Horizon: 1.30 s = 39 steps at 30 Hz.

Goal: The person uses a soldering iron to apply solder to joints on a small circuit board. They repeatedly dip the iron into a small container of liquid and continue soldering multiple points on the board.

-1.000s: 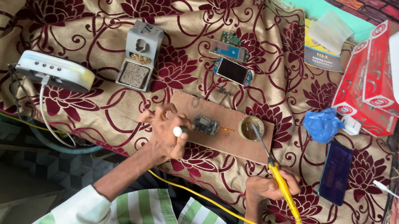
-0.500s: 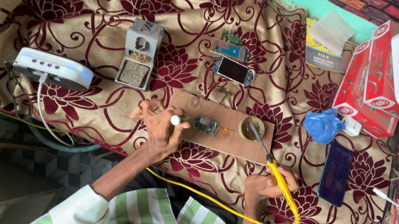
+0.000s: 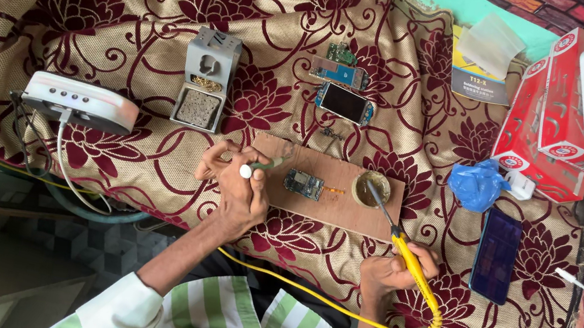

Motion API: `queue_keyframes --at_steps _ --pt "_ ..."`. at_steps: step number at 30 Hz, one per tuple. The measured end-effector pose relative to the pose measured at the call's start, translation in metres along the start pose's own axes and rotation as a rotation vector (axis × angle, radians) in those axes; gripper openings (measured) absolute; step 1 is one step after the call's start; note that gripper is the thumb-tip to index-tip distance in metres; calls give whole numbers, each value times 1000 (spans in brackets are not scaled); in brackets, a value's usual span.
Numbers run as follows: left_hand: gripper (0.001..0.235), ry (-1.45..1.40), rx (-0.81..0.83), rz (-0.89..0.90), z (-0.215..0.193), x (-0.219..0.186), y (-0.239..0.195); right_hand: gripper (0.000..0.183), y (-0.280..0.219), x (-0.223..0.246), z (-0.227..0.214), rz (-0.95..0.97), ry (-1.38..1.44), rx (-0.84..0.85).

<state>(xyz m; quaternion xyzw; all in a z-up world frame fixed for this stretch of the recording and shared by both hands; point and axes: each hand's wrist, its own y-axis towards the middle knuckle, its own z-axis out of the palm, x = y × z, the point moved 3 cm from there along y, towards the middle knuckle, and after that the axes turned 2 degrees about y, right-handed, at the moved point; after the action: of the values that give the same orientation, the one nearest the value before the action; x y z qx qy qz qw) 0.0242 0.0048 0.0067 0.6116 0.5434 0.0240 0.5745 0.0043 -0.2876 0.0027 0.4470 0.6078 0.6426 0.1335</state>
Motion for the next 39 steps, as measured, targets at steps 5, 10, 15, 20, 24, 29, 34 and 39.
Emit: queue_keyframes --at_steps 5,10,15,20,24,29,34,39 --pt "18 52 -46 -15 -1 3 -2 52 -2 3 -3 63 58 64" --pt "14 54 -65 84 0 6 -5 52 -2 3 -1 50 82 -28" --pt "19 52 80 8 5 9 -8 53 -11 -3 -12 414 419 -335" --pt "26 83 30 58 2 0 1 48 -26 17 -19 624 484 -367" --pt "29 89 139 45 0 -7 5 48 -27 23 -4 655 445 -348" --pt "29 146 203 68 -1 -13 8 46 -20 22 17 646 383 -346" --pt "29 108 405 -28 4 -7 3 48 -26 15 24 695 347 -351" --pt "19 157 282 199 4 -12 10 48 -20 16 29 676 302 -346"
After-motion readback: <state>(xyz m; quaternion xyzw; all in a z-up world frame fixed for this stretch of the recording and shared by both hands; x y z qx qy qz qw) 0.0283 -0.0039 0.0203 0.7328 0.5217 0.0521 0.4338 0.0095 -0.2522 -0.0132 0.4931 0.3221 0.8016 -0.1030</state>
